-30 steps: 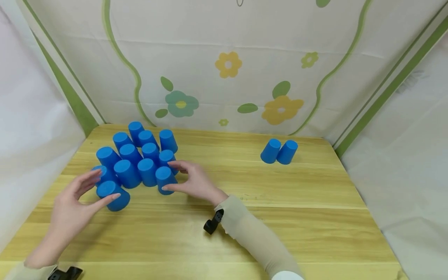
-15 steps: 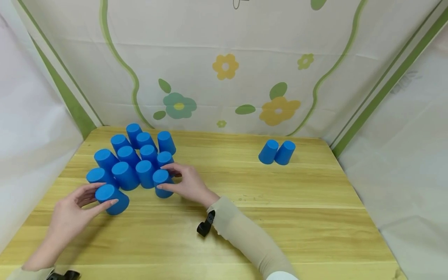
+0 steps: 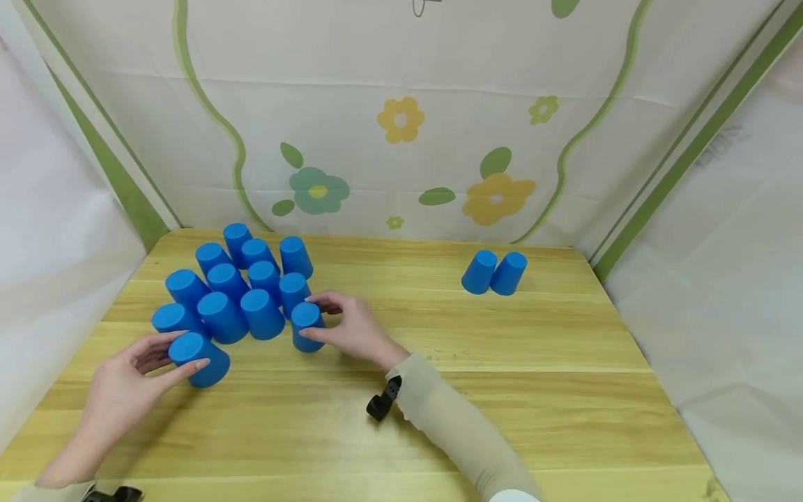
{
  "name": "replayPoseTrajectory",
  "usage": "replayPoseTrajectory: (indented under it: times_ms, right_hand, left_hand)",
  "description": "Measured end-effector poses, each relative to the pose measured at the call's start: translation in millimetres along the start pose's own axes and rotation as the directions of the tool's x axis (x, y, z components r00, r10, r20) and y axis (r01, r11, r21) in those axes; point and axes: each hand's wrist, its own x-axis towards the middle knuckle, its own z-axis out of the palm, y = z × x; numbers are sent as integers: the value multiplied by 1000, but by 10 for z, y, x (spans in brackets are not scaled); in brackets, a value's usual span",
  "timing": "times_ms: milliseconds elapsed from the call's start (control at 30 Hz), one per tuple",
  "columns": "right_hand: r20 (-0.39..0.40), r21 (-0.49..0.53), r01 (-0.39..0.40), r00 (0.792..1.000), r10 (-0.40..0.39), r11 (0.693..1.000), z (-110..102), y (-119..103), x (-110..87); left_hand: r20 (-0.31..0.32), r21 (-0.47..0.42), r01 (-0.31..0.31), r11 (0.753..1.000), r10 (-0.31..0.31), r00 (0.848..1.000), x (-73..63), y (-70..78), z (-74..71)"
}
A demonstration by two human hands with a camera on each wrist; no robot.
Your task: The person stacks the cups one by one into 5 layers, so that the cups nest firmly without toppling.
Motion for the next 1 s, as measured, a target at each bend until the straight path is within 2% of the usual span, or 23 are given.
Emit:
replayPoseTrajectory:
  times_ms: [433,700,1000]
  right_hand:
    - [-151,0,-58,987,57,998,-460,193,-188]
    - [-257,-26,-103,962,93,994,-826,215,-288]
    - [-351,-78,-139,931,103,987,-1234,398,-407]
  left_hand:
    - [12,28,16,999,-16,1000,2,15,-6]
    - [11,17,13,1000,-13,1000,1,7,3]
    - [12,15,-2,1000,2,1000,5,16,7]
